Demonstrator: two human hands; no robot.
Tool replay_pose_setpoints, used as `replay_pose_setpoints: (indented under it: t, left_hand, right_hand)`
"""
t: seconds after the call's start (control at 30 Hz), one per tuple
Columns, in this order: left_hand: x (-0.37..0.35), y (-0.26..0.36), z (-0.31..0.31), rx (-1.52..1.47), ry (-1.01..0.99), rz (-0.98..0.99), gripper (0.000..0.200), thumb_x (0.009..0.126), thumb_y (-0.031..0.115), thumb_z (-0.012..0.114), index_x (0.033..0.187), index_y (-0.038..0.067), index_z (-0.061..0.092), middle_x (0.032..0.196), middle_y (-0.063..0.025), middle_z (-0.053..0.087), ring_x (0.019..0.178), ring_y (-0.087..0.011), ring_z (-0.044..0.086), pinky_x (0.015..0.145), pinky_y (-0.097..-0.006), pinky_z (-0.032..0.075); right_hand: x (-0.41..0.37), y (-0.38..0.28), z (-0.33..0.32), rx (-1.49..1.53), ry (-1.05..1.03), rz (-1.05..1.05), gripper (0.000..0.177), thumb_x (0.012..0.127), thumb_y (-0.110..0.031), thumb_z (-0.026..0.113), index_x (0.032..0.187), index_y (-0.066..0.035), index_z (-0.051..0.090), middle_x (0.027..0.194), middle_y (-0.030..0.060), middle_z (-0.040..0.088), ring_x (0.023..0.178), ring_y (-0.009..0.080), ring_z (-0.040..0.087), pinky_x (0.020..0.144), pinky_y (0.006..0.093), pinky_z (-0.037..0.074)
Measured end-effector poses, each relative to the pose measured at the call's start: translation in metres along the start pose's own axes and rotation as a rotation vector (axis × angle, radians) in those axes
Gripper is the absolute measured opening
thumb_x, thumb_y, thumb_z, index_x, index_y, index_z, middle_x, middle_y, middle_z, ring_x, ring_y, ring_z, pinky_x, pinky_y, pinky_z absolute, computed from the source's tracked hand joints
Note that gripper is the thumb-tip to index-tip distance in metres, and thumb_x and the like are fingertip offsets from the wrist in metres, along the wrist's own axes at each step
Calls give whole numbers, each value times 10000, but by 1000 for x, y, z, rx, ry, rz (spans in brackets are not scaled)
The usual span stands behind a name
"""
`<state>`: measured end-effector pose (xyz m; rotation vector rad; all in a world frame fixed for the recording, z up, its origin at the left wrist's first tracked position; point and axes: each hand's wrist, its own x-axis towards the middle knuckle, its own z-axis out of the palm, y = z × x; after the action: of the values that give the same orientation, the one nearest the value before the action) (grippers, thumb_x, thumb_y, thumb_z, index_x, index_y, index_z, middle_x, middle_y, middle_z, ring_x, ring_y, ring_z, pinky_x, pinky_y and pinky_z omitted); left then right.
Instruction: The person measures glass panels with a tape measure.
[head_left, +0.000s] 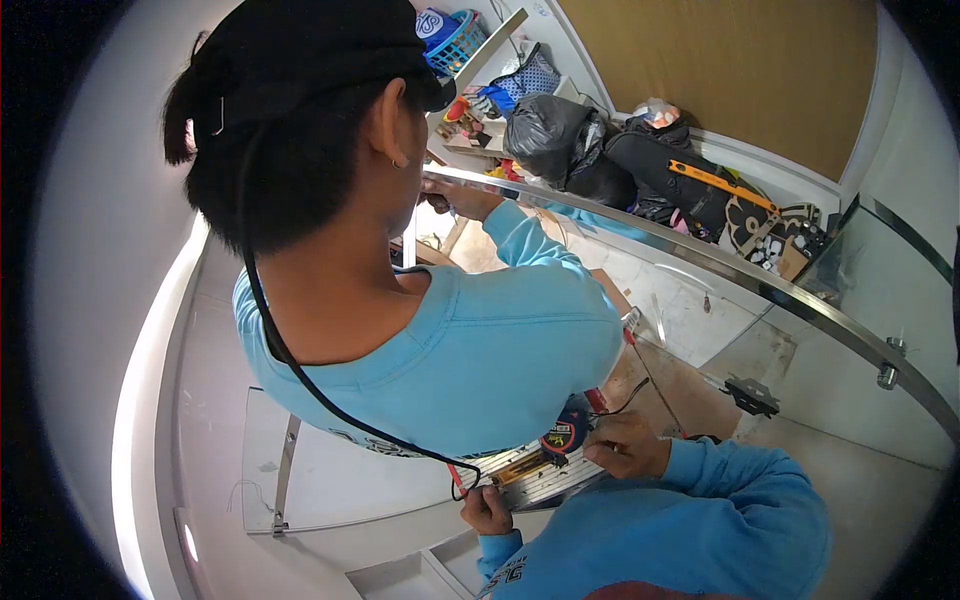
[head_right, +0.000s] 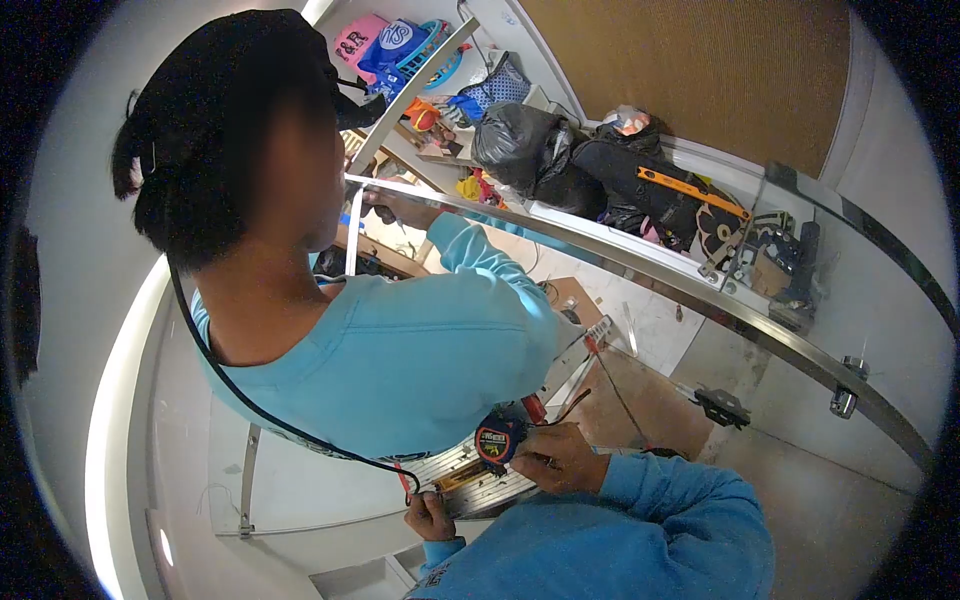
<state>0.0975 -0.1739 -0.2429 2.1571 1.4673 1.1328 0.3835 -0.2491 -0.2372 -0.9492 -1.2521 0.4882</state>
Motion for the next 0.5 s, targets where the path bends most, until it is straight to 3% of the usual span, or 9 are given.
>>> replay_pose_setpoints:
  t: [0.5]
  left_hand:
    - [0,9,-2,36,-23,10,458,921,379,483,642,17,502,514,-88,513,462,-150,448,476,-320,358]
  right_hand:
    - [-6,4,2,-10,8,5,124,772,-135,679,754,-19,641,599,103,580,483,234,572,448,348,444]
